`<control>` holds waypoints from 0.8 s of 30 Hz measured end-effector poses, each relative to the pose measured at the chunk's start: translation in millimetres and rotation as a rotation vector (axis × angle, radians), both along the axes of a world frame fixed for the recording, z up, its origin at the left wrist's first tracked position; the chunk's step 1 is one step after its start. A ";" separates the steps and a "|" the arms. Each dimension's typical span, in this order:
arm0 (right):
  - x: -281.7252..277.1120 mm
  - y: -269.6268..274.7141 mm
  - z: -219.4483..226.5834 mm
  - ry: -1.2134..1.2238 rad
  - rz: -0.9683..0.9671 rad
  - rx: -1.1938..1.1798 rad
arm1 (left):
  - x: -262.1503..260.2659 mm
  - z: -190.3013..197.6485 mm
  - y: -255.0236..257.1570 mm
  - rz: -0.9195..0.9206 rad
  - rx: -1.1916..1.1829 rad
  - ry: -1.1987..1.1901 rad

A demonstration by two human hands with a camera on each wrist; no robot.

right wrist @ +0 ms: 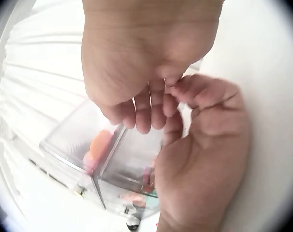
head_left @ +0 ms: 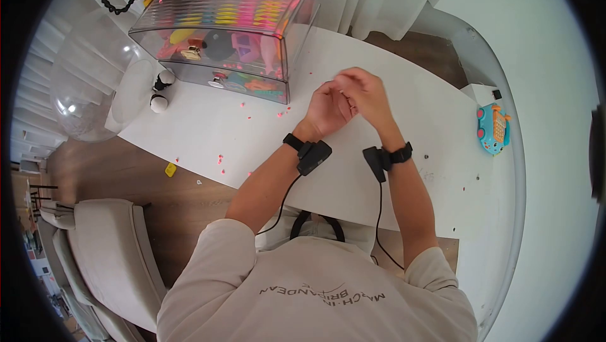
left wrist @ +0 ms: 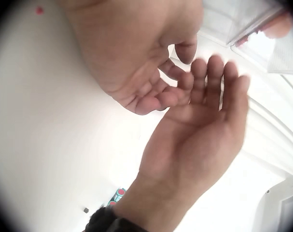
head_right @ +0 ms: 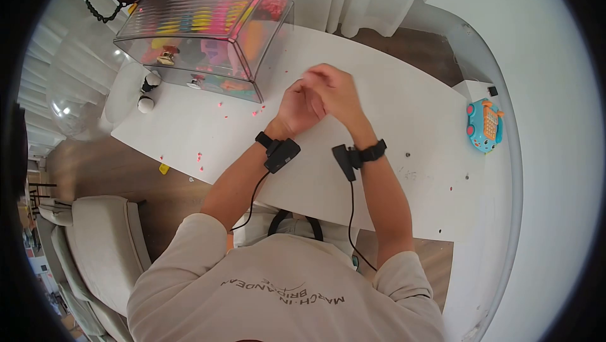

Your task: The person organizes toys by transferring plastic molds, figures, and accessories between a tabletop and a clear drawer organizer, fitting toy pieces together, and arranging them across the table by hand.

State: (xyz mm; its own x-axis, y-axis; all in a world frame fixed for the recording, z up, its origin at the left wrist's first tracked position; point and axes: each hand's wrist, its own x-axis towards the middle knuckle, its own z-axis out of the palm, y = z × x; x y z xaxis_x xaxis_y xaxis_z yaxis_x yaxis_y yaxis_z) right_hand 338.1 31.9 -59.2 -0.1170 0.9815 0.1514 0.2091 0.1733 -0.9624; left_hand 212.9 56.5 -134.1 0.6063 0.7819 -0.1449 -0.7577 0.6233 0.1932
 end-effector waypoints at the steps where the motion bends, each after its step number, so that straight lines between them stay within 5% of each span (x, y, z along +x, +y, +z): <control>1: 15.4 -4.8 -7.2 0.216 -0.090 -0.170 | -0.5 -14.5 7.8 -0.146 0.088 -0.080; 3: 42.5 -14.4 -31.9 0.326 -0.141 -0.075 | 0.0 -14.3 9.5 -0.305 0.179 -0.155; 5: 59.7 -27.1 -39.8 0.430 -0.194 0.010 | 4.1 4.6 1.9 -0.280 0.142 0.111; 8: 75.9 -44.5 -49.6 0.564 -0.227 -0.021 | 5.7 2.0 2.6 -0.137 0.109 0.094; 15: 90.2 -44.2 -59.0 0.793 -0.173 -0.117 | 16.2 3.2 -7.0 -0.111 0.284 0.207; 20: 87.7 -38.5 -64.8 0.723 -0.185 -0.128 | 31.3 10.6 -25.7 -0.148 0.857 0.784; 24: 88.9 -38.0 -70.1 0.586 -0.215 -0.117 | 46.5 25.7 -25.8 -0.238 0.911 1.063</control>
State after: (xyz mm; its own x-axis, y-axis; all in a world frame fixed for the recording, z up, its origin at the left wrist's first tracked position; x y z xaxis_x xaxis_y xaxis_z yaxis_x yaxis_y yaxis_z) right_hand 427.1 -6.1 -129.3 0.1546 0.9878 0.0202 -0.3400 0.0724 -0.9376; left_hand 259.5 30.7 -108.3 0.6576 0.7443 -0.1165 0.1042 0.0633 0.9925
